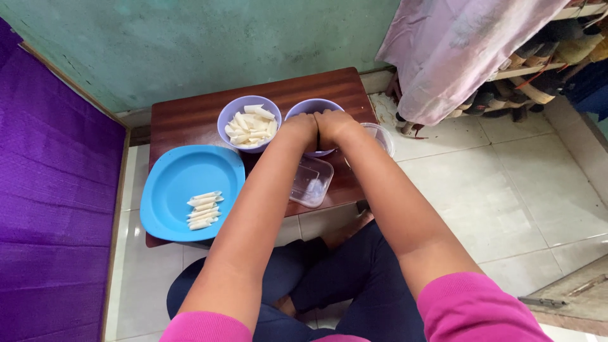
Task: The person sits on the floor and wraps white cylindrical food items in small transparent sheets. They place the wrapped items on a blue plate and occasionally reach into bowls of peanuts and white slices on the table.
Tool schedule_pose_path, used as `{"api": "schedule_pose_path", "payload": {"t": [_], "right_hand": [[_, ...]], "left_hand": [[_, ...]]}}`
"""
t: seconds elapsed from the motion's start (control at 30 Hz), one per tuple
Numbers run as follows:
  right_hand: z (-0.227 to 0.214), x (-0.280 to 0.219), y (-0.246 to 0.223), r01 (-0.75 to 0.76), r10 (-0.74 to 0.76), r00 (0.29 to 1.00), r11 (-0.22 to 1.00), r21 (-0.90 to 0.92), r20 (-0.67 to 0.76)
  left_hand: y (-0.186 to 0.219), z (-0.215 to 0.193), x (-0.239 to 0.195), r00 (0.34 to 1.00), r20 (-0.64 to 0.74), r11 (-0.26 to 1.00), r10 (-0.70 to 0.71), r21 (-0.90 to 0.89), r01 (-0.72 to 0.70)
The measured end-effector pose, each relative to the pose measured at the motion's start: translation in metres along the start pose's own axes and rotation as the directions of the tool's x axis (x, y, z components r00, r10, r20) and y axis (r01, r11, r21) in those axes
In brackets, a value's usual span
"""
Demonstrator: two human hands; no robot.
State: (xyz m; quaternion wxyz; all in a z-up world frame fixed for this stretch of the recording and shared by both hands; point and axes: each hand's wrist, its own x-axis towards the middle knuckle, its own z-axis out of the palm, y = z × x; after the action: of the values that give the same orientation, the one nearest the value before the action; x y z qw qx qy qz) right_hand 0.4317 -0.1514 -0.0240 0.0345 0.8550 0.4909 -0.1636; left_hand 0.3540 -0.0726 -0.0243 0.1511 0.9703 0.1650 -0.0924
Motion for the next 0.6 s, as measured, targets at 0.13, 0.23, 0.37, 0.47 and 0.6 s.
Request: {"api": "schedule_pose_path", "payload": {"t": [0.13, 0.23, 0.37, 0.47, 0.6], "right_hand": [[0.001, -0.002, 0.001, -0.008, 0.008, 1.000, 1.000, 0.007, -0.009], [0.002, -0.002, 0.000, -0.012, 0.012, 1.000, 1.000, 0.011, -0.017], [0.004, 0.000, -0.002, -0.011, 0.012, 1.000, 1.000, 0.019, -0.027], [0.004, -0.004, -0.001, -0.012, 0.013, 0.999, 0.999, 0.032, -0.048], [0.003, -0.007, -0.004, -0.021, 0.026, 0.997, 0.998, 0.057, -0.078]], "left_hand": [[0.002, -0.003, 0.000, 1.000, -0.013, 1.000, 0.005, -0.002, -0.005], [0.001, -0.002, -0.002, 1.000, -0.028, 1.000, 0.005, -0.005, -0.005], [0.002, -0.004, 0.000, 0.999, -0.048, 1.000, -0.001, -0.011, 0.001], [0.003, -0.008, -0.003, 0.998, -0.068, 1.000, -0.001, 0.000, 0.001], [0.005, -0.011, -0.010, 0.996, -0.090, 1.000, 0.009, 0.020, -0.007]]}}
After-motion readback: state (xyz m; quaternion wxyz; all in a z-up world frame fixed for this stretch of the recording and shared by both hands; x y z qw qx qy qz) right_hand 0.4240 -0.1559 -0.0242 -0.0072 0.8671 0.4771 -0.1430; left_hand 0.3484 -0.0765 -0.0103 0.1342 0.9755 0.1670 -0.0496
